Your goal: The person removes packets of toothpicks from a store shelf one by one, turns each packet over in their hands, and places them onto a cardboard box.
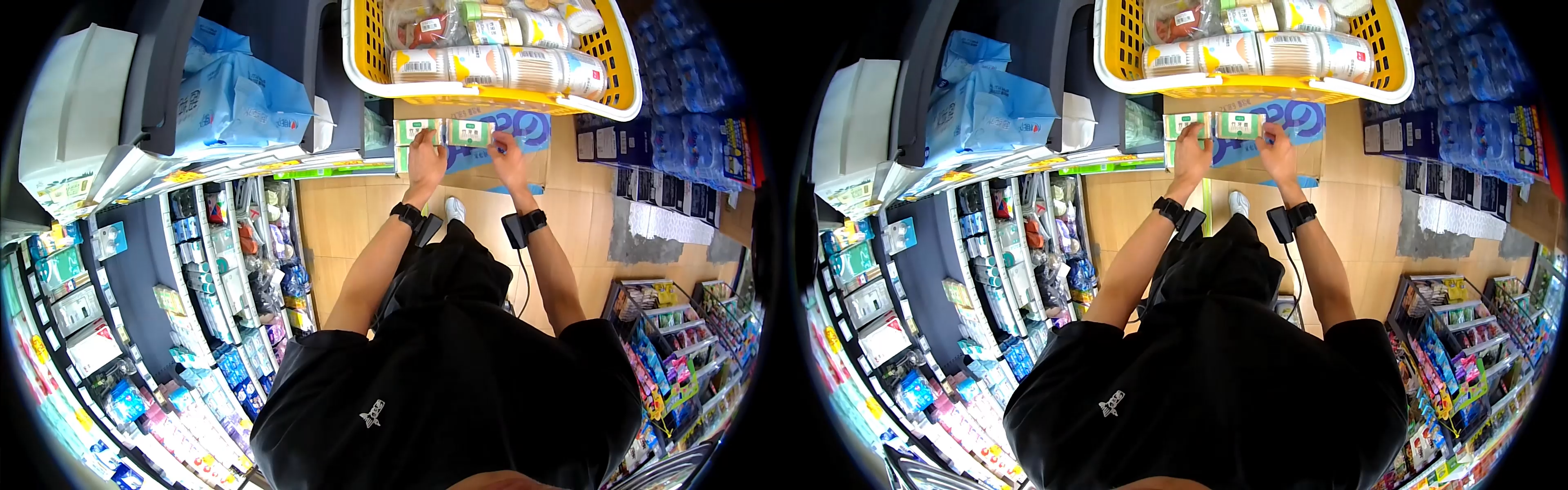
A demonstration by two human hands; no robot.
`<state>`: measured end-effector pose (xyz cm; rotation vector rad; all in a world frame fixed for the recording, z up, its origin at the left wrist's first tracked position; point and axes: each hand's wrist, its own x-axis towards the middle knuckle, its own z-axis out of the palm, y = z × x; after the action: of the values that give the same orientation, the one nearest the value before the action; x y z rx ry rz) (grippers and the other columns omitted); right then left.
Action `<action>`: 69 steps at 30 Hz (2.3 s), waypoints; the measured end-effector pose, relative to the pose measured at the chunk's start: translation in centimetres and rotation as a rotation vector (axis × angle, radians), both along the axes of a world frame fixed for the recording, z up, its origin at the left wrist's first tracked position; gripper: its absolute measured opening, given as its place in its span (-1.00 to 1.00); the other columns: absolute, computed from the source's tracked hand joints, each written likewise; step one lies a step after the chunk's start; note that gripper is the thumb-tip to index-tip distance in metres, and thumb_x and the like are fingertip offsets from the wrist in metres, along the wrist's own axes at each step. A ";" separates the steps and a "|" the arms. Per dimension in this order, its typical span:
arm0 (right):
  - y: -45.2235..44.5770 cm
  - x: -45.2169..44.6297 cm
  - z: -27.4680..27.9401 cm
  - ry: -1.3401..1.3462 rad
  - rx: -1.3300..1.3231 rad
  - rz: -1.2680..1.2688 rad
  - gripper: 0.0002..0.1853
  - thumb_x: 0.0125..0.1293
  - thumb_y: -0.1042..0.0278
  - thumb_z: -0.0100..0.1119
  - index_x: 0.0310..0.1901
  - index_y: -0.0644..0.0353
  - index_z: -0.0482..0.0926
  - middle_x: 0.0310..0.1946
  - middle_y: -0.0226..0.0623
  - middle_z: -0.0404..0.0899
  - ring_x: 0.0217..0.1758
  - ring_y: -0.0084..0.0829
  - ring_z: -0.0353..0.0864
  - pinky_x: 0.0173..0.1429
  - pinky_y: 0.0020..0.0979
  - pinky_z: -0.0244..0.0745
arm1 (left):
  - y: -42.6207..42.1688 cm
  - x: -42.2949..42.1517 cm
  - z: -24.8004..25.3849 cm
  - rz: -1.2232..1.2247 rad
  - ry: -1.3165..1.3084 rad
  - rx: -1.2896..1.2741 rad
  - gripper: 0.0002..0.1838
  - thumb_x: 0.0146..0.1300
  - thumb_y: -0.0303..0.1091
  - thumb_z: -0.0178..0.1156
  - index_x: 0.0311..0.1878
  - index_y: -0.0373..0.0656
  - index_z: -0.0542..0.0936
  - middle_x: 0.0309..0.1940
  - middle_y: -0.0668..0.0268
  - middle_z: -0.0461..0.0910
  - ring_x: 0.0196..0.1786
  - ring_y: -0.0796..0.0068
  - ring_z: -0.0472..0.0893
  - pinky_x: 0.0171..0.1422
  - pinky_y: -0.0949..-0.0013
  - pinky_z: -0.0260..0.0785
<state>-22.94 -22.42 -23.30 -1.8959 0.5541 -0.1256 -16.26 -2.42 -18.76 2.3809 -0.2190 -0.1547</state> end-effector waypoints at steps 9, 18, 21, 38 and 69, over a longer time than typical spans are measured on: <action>0.7 0.4 0.9 0.050 0.009 0.003 -0.56 0.29 0.36 0.27 0.19 0.26 0.54 0.09 -0.04 0.64 0.22 -0.17 0.63 0.21 -0.28 0.57 | 0.4 -0.5 -0.5 -0.042 0.061 0.036 -0.49 0.19 -0.41 0.27 0.22 -0.36 0.53 0.35 -0.07 0.43 0.34 -0.11 0.47 0.45 0.13 0.37; 1.3 0.1 1.7 -0.004 -0.006 -0.009 -0.56 0.29 0.35 0.27 0.19 0.24 0.55 0.10 -0.04 0.64 0.24 -0.16 0.61 0.23 -0.28 0.56 | 0.1 -0.8 0.1 -0.037 0.059 0.043 -0.55 0.19 -0.37 0.28 0.16 -0.30 0.60 0.35 -0.09 0.43 0.33 -0.12 0.49 0.45 0.12 0.36; 1.6 -0.4 3.3 -0.057 0.104 0.018 -0.63 0.35 0.38 0.23 0.18 0.21 0.56 0.10 -0.13 0.64 0.22 -0.26 0.61 0.21 -0.32 0.56 | 0.5 -0.9 1.1 -0.045 0.060 -0.050 -0.58 0.20 -0.34 0.28 0.13 -0.25 0.63 0.29 -0.07 0.51 0.26 -0.10 0.55 0.41 0.11 0.39; 10.9 -5.5 26.8 -0.259 0.785 0.754 -0.56 0.51 0.46 0.03 0.37 0.24 0.30 0.35 -0.05 0.45 0.36 -0.21 0.51 0.33 -0.25 0.41 | 10.9 -10.9 26.7 0.111 0.030 -0.622 -0.75 0.42 -0.46 0.18 0.11 -0.23 0.65 -0.02 0.21 0.72 0.00 0.44 0.68 0.13 0.37 0.49; 55.2 -9.0 36.3 -0.009 0.743 1.702 -0.45 0.43 0.46 0.10 0.41 0.26 0.24 0.37 -0.04 0.40 0.30 -0.27 0.55 0.32 -0.30 0.44 | 48.7 -35.9 30.7 1.194 -0.589 -0.666 -0.74 0.43 -0.39 0.22 0.12 -0.21 0.65 0.00 0.27 0.69 0.01 0.49 0.66 0.15 0.37 0.49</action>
<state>-31.94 32.82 13.02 -1.0901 -0.9921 1.0161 -52.14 46.32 11.98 1.4920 0.7655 1.0088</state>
